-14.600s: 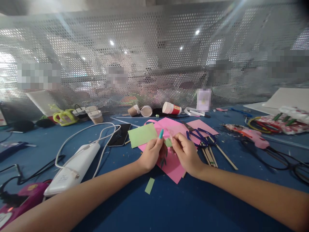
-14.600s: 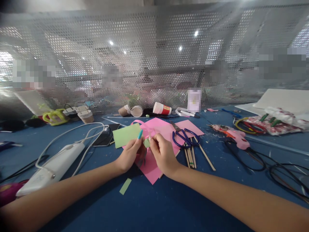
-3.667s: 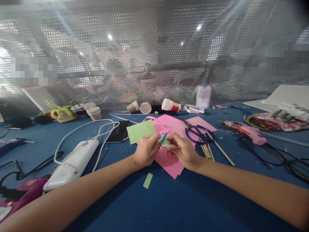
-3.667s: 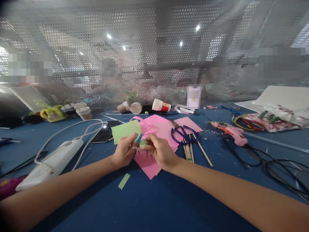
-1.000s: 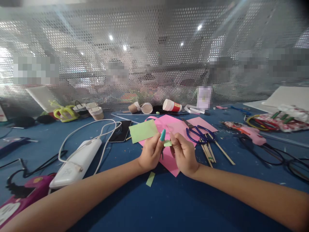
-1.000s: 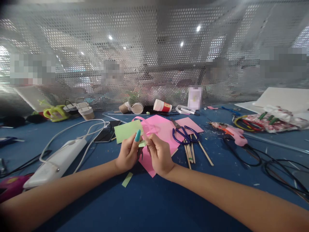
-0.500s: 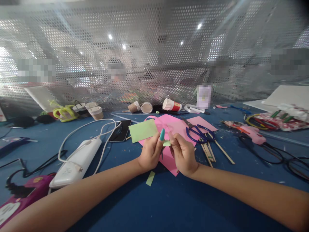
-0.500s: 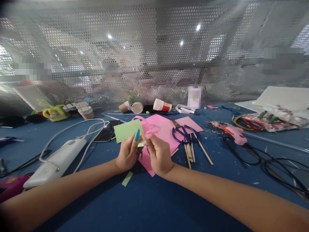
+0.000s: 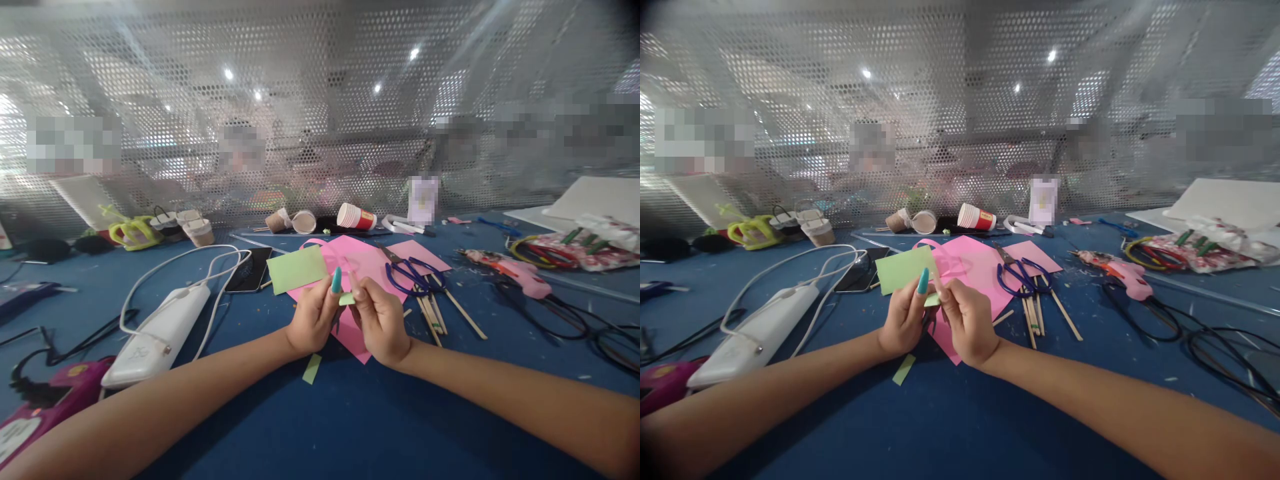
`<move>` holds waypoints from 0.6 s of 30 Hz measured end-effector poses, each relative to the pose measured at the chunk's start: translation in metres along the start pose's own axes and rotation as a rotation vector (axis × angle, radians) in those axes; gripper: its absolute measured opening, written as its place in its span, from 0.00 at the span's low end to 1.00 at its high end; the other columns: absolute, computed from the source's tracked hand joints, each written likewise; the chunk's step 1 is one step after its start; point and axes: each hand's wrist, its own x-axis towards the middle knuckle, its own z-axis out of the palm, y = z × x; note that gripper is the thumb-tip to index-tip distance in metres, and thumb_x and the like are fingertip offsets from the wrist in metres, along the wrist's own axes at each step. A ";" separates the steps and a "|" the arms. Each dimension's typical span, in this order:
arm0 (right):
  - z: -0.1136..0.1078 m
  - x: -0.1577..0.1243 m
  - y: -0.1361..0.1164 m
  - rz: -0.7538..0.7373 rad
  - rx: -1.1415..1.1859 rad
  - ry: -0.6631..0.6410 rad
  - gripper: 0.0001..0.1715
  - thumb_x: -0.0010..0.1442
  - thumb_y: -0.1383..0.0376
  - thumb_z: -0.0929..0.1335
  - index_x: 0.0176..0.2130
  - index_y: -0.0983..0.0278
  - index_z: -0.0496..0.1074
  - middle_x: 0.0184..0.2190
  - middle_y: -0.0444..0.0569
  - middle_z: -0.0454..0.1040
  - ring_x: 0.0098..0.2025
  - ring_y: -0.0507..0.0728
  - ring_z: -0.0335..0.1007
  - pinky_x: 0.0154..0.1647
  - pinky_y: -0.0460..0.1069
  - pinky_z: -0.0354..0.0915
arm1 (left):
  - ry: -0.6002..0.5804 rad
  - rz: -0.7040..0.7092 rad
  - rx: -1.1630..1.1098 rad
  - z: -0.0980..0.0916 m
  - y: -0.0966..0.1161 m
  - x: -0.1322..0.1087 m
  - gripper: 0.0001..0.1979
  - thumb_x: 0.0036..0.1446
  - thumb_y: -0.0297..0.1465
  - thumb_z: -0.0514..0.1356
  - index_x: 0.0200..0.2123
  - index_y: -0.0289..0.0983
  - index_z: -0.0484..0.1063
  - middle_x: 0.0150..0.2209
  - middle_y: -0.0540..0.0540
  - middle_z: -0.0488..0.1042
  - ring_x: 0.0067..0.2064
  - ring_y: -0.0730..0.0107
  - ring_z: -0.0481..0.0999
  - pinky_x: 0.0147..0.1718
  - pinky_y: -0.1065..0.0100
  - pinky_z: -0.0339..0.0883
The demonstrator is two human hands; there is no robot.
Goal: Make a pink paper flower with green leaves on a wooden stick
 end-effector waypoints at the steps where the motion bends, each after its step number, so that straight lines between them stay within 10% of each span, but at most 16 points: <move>1: 0.000 0.000 -0.001 0.009 0.014 -0.003 0.20 0.68 0.62 0.57 0.24 0.61 0.55 0.14 0.37 0.57 0.16 0.47 0.54 0.19 0.44 0.53 | -0.003 -0.002 -0.008 0.000 0.000 0.000 0.15 0.66 0.36 0.45 0.29 0.38 0.62 0.18 0.53 0.63 0.17 0.77 0.60 0.16 0.70 0.55; 18: -0.004 0.003 -0.004 -0.061 -0.057 -0.034 0.17 0.68 0.63 0.57 0.27 0.61 0.59 0.15 0.39 0.58 0.18 0.49 0.55 0.22 0.46 0.54 | 0.030 0.112 -0.040 0.000 -0.006 -0.002 0.16 0.66 0.35 0.45 0.28 0.36 0.63 0.19 0.53 0.61 0.18 0.79 0.60 0.18 0.74 0.55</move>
